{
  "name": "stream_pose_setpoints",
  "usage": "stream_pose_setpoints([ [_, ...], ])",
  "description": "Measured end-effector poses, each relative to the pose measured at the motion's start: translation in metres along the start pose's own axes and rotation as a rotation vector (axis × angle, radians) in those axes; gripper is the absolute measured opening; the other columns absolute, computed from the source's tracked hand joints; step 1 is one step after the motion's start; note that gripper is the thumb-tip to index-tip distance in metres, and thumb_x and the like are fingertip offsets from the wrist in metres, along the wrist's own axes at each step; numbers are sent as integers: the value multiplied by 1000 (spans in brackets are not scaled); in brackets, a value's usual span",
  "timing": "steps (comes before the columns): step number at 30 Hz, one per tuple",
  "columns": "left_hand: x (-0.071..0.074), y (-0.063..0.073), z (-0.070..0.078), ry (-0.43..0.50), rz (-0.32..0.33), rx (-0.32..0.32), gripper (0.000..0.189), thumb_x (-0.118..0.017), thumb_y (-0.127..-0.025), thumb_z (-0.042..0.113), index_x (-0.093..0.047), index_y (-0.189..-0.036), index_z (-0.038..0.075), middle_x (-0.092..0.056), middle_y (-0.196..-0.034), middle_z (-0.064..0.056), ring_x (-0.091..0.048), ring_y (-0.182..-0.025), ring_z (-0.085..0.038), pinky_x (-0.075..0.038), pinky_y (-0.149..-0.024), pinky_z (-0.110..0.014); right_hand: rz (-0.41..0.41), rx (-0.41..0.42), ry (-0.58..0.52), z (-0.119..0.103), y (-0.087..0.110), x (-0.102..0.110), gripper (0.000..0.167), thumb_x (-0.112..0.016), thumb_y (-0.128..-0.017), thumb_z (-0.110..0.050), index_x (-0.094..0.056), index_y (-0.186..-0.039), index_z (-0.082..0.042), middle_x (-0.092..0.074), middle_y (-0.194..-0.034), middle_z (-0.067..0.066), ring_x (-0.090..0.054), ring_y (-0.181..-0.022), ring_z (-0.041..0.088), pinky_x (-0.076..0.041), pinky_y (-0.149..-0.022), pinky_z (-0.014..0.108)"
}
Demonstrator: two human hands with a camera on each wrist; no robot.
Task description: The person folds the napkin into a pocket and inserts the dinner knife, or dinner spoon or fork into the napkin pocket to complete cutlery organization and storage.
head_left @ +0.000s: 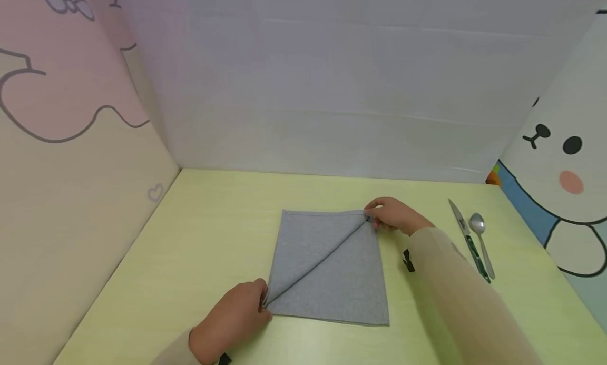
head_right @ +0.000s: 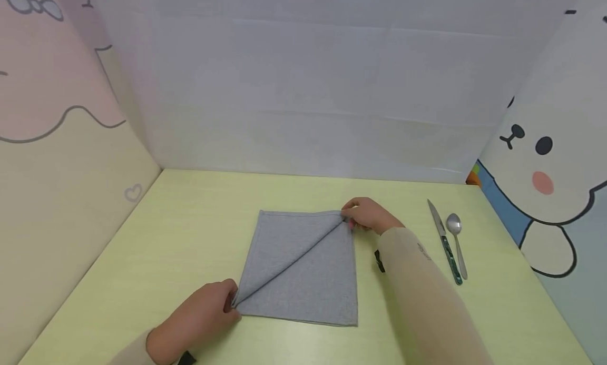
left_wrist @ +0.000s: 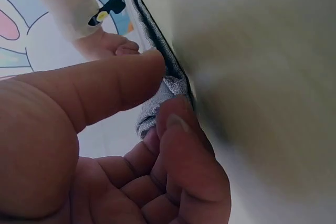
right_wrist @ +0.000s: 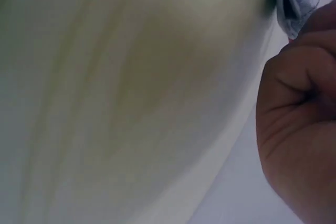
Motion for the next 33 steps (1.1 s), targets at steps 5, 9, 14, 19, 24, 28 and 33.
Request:
stream_pose_setpoints([
  [5,-1,-1,2,-22,15,-23,30,-78,-82,5,-49,-79,13,-46,-67,3,-44,-63,-12,-39,-57,-30,-52,16,-30,8,-9,1,29,-54,-109,-24,-61,-128,-3,-65,-83,9,-45,-60,15,-39,-57,29],
  [9,0,-3,3,-13,9,-25,29,-78,-83,5,-50,-79,12,-47,-65,3,-44,-61,-12,-38,-55,-30,-85,35,0,8,-15,2,27,-54,-109,-23,-65,-120,-2,-64,-84,8,-46,-61,15,-41,-59,29],
  [14,-1,-5,4,-19,9,-19,27,-76,-81,2,-51,-79,12,-48,-65,4,-45,-60,-12,-39,-54,-30,-92,32,58,6,-19,1,25,-56,-108,-22,-69,-109,-1,-63,-78,5,-47,-60,14,-40,-57,29],
  [19,-3,-7,2,-31,1,-21,25,-74,-81,2,-52,-76,13,-48,-65,5,-44,-59,-12,-39,-54,-29,-93,35,122,5,-22,3,25,-57,-107,-23,-68,-98,-2,-57,-73,3,-46,-60,15,-41,-60,31],
  [24,-5,-7,1,-33,7,-31,25,-73,-80,2,-52,-73,14,-47,-64,6,-43,-60,-11,-39,-55,-29,-50,75,194,-2,-19,8,28,-55,-108,-23,-64,-90,-3,-50,-68,1,-44,-61,16,-41,-63,33],
  [28,-5,-6,2,15,4,-19,24,-75,-83,10,-54,-72,15,-50,-65,7,-44,-59,-10,-40,-54,-28,-24,94,211,-4,-21,8,34,-56,-108,-24,-60,-80,-5,-47,-62,-1,-42,-58,15,-40,-61,33],
  [33,-5,-7,2,72,-8,-13,31,-77,-88,23,-54,-68,16,-48,-63,8,-43,-57,-8,-39,-53,-27,-17,75,259,1,-25,4,32,-59,-107,-26,-65,-82,-6,-50,-61,-2,-44,-56,13,-41,-61,31],
])
Point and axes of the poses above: each hand's wrist, its own y-axis away from the middle knuckle, its own x-axis out of the back of the hand, z = x × y, the point moved 3 cm from there along -y, towards the middle knuckle
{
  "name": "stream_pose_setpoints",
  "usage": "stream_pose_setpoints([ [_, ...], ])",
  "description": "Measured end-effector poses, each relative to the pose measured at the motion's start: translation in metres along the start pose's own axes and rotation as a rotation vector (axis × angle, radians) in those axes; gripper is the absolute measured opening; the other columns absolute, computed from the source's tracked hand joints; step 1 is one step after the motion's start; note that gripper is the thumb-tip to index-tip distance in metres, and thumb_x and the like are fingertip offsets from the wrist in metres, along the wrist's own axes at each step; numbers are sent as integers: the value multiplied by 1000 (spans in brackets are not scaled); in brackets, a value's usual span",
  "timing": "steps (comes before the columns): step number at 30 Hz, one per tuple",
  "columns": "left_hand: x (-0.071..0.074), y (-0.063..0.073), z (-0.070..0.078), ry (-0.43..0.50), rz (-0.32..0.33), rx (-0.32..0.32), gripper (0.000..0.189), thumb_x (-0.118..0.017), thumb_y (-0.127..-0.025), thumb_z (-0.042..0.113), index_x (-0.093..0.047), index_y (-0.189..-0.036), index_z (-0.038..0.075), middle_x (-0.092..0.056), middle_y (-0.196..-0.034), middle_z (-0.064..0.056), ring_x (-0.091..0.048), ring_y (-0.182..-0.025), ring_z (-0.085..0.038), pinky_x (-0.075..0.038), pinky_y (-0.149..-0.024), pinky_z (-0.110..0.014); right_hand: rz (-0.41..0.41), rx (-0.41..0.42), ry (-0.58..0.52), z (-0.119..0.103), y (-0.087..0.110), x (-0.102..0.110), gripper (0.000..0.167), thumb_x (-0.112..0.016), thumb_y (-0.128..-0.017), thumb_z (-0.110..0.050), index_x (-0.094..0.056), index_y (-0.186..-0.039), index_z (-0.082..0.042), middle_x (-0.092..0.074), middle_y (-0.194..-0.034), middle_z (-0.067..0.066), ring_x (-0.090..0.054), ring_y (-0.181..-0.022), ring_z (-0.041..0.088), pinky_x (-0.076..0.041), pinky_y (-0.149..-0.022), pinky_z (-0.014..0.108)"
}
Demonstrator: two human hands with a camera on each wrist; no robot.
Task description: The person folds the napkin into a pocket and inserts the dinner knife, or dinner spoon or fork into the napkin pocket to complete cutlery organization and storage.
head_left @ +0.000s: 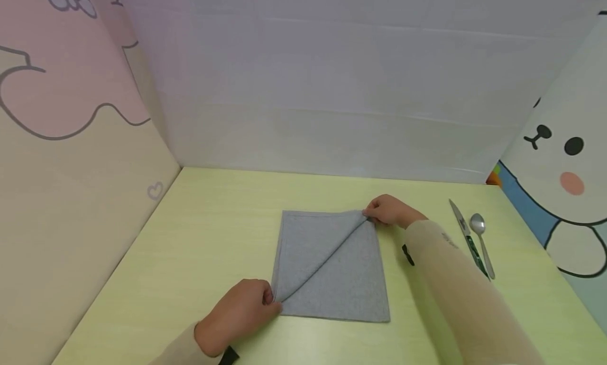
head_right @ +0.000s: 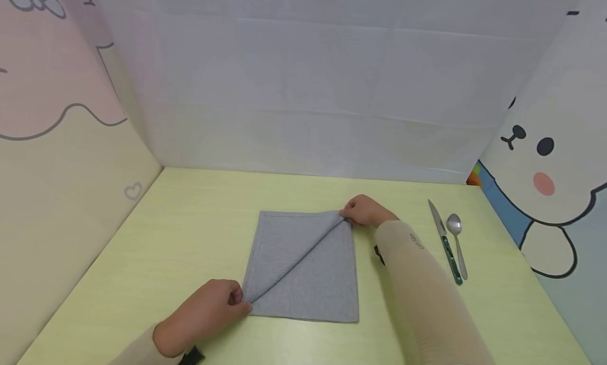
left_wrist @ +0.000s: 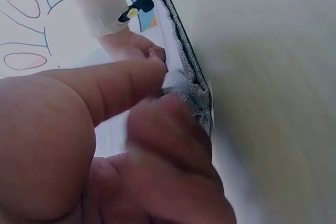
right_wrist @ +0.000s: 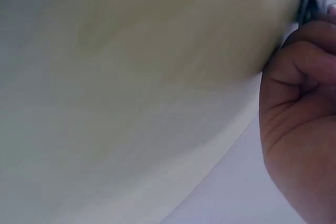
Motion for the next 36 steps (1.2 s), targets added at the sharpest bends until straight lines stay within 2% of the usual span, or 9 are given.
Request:
stream_pose_setpoints([
  [5,1,-2,2,13,-21,8,37,-73,-90,20,-48,-62,16,-40,-58,9,-39,-54,-8,-35,-51,-26,1,-9,13,-1,1,-4,25,-59,-107,-24,-69,-94,-5,-59,-71,2,-48,-59,13,-43,-61,30],
  [10,4,-9,6,40,-38,30,43,-73,-93,29,-45,-61,17,-37,-57,9,-37,-53,-8,-33,-50,-26,-3,-8,7,-2,2,-5,25,-57,-108,-23,-69,-96,-4,-63,-78,4,-52,-64,15,-45,-63,31],
  [16,9,-34,4,59,-45,49,36,-71,-95,29,-53,-68,13,-42,-60,6,-41,-55,-11,-35,-54,-28,-13,-1,17,-2,3,-6,25,-56,-108,-22,-68,-95,-4,-63,-79,4,-57,-68,17,-47,-66,31],
  [20,12,-52,0,89,-36,61,32,-70,-96,22,-53,-71,11,-43,-63,4,-42,-57,-12,-37,-56,-30,-18,-11,4,0,2,-6,24,-56,-108,-22,-68,-97,-4,-64,-81,5,-57,-69,17,-48,-68,32],
  [23,13,-61,-2,113,-39,73,31,-65,-97,14,-50,-71,10,-41,-62,3,-42,-56,-12,-36,-55,-29,-27,-6,-10,0,3,-5,24,-56,-108,-23,-67,-99,-4,-64,-82,5,-57,-69,17,-48,-68,33],
  [29,17,-64,-6,143,-38,115,23,-55,-101,9,-50,-79,7,-46,-65,-3,-46,-58,-15,-39,-57,-30,-46,3,-42,-2,7,-4,23,-54,-109,-23,-65,-104,-3,-64,-85,7,-58,-71,20,-50,-71,35],
  [36,16,-62,-8,164,-62,162,14,-61,-100,10,-55,-87,6,-59,-63,-6,-56,-55,-17,-45,-59,-31,-44,-10,-82,0,7,-4,22,-54,-109,-23,-60,-109,-2,-65,-85,9,-59,-71,21,-51,-73,36],
])
Point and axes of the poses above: each hand's wrist, its own y-axis away from the middle knuckle, its own x-axis out of the back of the hand, z = x × y, the point moved 3 cm from there along -y, towards the middle knuckle
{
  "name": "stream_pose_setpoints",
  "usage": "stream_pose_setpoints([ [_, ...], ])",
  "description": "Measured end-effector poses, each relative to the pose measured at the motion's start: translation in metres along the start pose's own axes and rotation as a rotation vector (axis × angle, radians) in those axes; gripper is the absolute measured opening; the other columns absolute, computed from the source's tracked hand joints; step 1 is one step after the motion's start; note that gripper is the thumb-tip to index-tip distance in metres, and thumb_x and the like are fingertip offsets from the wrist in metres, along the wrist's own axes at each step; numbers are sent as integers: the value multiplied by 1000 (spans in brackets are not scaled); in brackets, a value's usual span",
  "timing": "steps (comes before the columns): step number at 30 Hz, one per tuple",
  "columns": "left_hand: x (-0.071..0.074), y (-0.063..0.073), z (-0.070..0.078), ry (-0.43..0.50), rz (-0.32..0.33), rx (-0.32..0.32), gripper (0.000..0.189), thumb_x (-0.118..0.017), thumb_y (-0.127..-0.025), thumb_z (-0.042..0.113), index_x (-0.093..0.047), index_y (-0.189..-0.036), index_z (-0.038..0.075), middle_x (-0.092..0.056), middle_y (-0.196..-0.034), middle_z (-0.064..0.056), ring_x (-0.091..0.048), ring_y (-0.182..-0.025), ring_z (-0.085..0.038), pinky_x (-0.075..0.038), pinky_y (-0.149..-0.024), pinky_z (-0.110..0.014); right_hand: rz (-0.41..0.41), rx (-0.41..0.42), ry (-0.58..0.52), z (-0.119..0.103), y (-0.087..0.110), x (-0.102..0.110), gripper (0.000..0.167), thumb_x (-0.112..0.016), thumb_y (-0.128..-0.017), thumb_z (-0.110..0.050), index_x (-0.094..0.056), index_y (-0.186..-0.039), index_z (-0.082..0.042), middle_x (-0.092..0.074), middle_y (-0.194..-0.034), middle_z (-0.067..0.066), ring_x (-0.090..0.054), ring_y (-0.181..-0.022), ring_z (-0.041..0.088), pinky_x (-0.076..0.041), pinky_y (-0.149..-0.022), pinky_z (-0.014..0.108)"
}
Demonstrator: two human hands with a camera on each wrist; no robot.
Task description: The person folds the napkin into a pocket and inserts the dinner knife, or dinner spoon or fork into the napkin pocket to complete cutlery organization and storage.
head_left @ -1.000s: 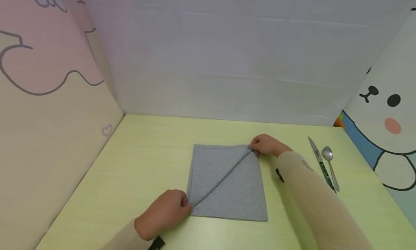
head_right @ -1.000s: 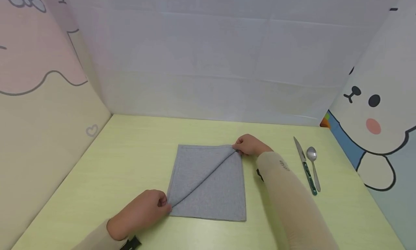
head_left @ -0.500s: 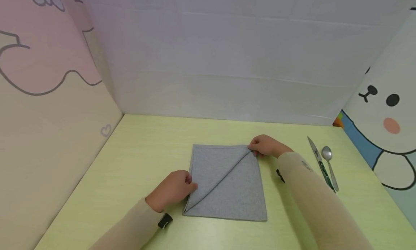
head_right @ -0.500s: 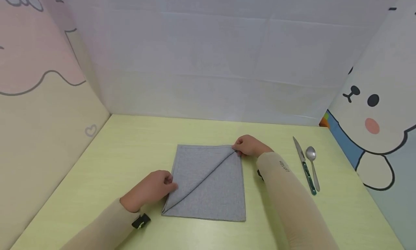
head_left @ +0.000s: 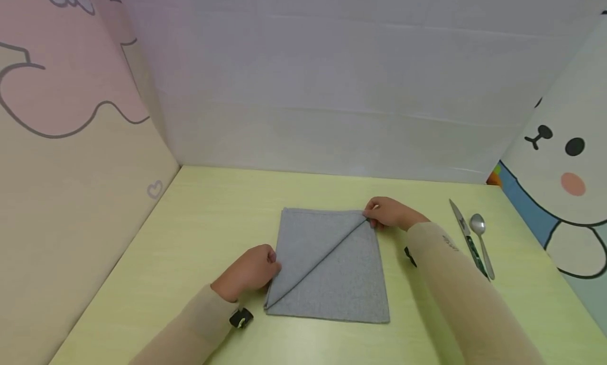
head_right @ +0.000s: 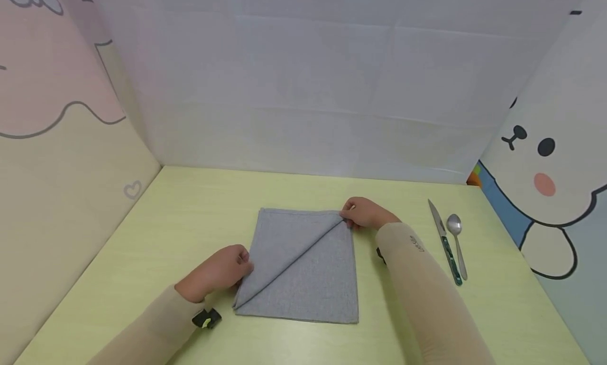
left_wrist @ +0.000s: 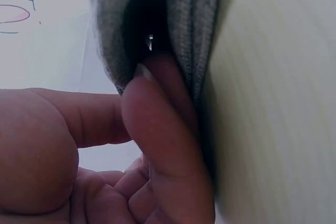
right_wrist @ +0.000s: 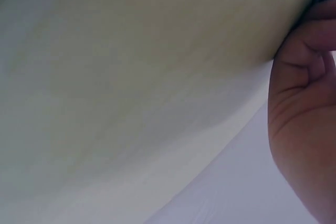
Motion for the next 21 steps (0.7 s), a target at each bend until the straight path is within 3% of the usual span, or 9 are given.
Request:
stream_pose_setpoints([
  [3,0,3,1,-28,14,10,10,-64,-98,10,-56,-97,4,-60,-65,-5,-57,-58,-17,-46,-61,-32,13,-5,11,2,-1,-1,22,-54,-109,-24,-59,-109,-2,-65,-85,9,-59,-70,21,-51,-72,36],
  [9,-1,15,8,-102,58,-10,27,-65,-91,5,-48,-112,3,-56,-66,-6,-51,-58,-18,-42,-58,-32,39,-17,60,0,-2,-2,21,-55,-108,-25,-59,-106,-4,-65,-82,8,-60,-69,20,-48,-70,36],
  [11,-2,23,13,-150,85,-37,26,-67,-89,5,-49,-108,5,-53,-65,-4,-48,-56,-18,-40,-55,-32,43,-17,73,-1,-2,-2,21,-56,-108,-25,-59,-105,-4,-65,-82,7,-60,-68,20,-48,-70,35],
  [16,-9,43,24,-321,145,-177,22,-75,-86,8,-53,-86,12,-49,-63,3,-45,-56,-14,-38,-51,-31,44,-16,74,-2,0,-1,21,-56,-107,-25,-58,-108,-3,-66,-83,8,-61,-69,21,-49,-71,36],
  [18,-12,48,25,-356,142,-214,25,-77,-86,8,-53,-80,14,-49,-64,5,-45,-57,-12,-39,-52,-30,46,-24,69,-1,1,0,23,-57,-107,-25,-57,-110,-3,-66,-86,9,-61,-71,21,-49,-72,36],
  [21,-14,51,23,-369,119,-216,28,-79,-86,8,-54,-76,15,-50,-66,6,-46,-59,-11,-41,-54,-30,56,-34,88,-2,5,1,25,-58,-105,-26,-54,-112,-2,-66,-86,8,-60,-73,21,-48,-73,36],
])
Point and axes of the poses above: each hand's wrist, its own y-axis away from the middle knuckle, its own x-axis out of the back of the hand, z = x × y, the point moved 3 cm from there along -y, towards the middle knuckle
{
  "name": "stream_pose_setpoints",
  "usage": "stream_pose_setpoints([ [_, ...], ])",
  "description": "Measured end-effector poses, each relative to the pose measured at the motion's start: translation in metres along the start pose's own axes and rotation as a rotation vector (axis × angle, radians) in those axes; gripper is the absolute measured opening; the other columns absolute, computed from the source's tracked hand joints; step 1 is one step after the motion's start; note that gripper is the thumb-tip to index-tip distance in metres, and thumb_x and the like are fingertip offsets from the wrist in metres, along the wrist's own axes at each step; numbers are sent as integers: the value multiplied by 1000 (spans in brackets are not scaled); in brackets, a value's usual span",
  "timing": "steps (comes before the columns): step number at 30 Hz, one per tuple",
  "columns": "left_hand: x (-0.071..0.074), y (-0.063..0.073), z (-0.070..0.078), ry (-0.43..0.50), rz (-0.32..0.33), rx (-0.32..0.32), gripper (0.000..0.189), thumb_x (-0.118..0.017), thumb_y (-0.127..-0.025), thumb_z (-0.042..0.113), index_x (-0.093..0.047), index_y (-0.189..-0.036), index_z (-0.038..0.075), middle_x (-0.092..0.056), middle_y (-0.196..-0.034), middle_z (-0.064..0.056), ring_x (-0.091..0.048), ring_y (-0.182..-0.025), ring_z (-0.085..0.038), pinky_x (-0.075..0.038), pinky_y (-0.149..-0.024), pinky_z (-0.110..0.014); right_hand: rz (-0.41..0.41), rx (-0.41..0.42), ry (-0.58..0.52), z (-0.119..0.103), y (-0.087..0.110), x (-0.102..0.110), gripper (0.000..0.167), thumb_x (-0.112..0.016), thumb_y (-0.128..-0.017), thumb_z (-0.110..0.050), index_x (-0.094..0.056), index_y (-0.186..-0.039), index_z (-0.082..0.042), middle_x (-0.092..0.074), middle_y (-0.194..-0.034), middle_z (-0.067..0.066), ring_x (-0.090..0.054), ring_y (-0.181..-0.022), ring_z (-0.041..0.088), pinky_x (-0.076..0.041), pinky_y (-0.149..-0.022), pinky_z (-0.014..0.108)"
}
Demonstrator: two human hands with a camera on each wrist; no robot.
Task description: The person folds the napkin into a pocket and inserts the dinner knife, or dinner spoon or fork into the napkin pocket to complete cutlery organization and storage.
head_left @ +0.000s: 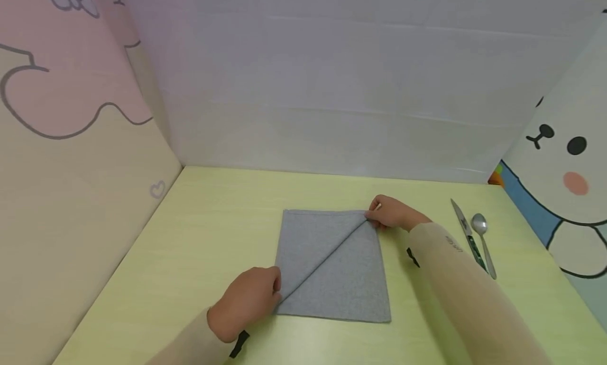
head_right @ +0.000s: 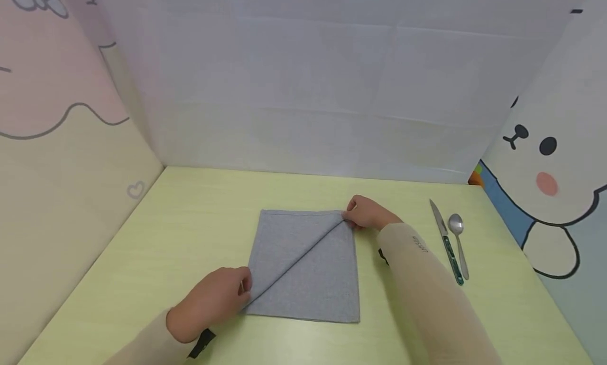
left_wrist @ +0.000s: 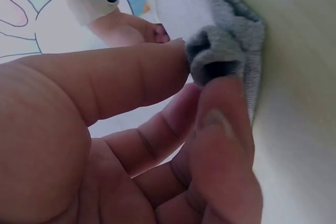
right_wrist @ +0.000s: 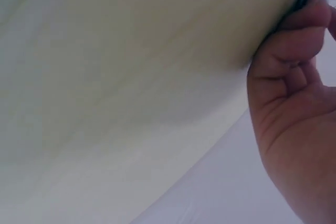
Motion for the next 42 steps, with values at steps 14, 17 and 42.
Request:
stream_pose_setpoints([
  [14,-5,0,-1,32,-45,23,19,-76,-80,0,-58,-78,8,-54,-69,0,-51,-62,-15,-48,-57,-35,62,17,135,3,11,0,27,-68,-99,-31,-60,-89,-7,-56,-81,3,-50,-71,18,-42,-67,34],
  [17,-6,0,-1,37,-46,19,18,-74,-76,-1,-58,-79,7,-54,-69,-1,-52,-64,-17,-48,-58,-37,68,-6,125,1,10,-3,33,-68,-99,-37,-60,-86,-8,-56,-81,3,-48,-69,18,-41,-65,34],
  [42,-5,-1,-3,60,-70,62,18,-72,-77,-4,-58,-82,6,-55,-71,-1,-53,-66,-17,-49,-60,-37,131,-37,-10,-10,2,-3,27,-55,-104,-29,-60,-110,-3,-66,-87,10,-58,-76,23,-46,-73,38],
])
Point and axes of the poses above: each hand's wrist, its own y-axis away from the middle knuckle, its own x-axis out of the back of the hand, z = x × y, the point moved 3 cm from there along -y, towards the middle knuckle
